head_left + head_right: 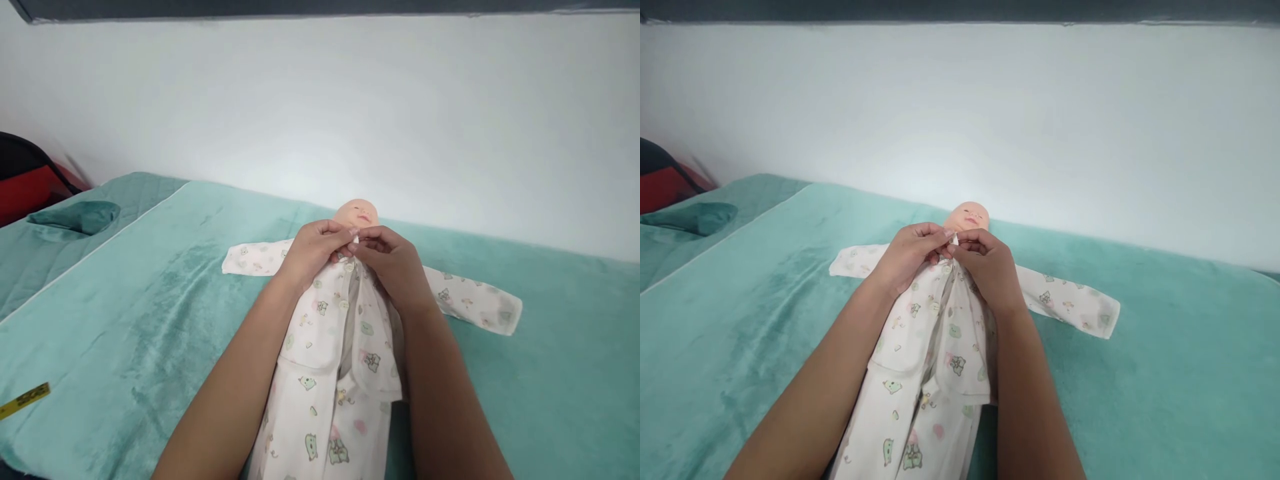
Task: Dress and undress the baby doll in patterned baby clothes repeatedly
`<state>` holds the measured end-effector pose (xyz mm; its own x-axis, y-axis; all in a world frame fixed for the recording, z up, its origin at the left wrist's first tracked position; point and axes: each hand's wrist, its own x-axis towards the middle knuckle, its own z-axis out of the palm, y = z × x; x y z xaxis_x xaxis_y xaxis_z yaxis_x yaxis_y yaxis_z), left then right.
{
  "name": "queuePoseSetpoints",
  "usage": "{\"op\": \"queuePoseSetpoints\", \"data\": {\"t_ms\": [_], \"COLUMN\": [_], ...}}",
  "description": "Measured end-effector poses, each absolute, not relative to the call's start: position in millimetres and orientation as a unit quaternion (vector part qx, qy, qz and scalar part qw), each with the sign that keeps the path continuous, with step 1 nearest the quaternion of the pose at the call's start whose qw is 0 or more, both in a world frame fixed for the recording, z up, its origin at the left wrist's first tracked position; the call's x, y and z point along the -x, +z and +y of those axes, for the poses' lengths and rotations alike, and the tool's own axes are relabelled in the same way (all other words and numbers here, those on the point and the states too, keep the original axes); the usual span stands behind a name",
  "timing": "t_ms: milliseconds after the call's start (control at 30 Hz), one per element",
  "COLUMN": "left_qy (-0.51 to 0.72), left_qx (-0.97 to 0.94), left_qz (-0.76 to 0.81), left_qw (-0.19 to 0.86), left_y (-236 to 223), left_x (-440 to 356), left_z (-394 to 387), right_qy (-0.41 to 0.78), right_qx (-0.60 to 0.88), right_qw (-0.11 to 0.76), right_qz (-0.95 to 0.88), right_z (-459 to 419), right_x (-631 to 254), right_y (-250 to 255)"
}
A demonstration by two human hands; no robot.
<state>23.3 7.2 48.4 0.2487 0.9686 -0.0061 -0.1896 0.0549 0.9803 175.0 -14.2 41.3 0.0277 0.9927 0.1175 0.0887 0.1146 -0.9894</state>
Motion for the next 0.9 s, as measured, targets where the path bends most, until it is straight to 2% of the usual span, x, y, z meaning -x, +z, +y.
{"op": "queuePoseSetpoints", "data": {"t_ms": [200, 400, 900], "left_qy": [0.478, 0.484, 0.522], "left_qx": [-0.5, -0.488, -0.418], "left_qz": [0.416, 0.436, 0.398], "left_qw": [0.59, 0.581, 0.628], "left_y": [50.2, 50.8, 46.6], "left_x": [-28.3, -29.4, -25.4], "left_z": [4.0, 4.2, 7.6], "right_qy": [0.39, 0.399, 0.468], "right_qx": [0.528, 0.53, 0.479], "right_qw": [0.47, 0.453, 0.506], "right_qz": [-0.591, -0.596, -0.543], "right_z": [-14.7, -12.6, -9.5], "right_x": [-176.0, -175.6, -176.7], "right_y": [44.8, 42.7, 35.9]}}
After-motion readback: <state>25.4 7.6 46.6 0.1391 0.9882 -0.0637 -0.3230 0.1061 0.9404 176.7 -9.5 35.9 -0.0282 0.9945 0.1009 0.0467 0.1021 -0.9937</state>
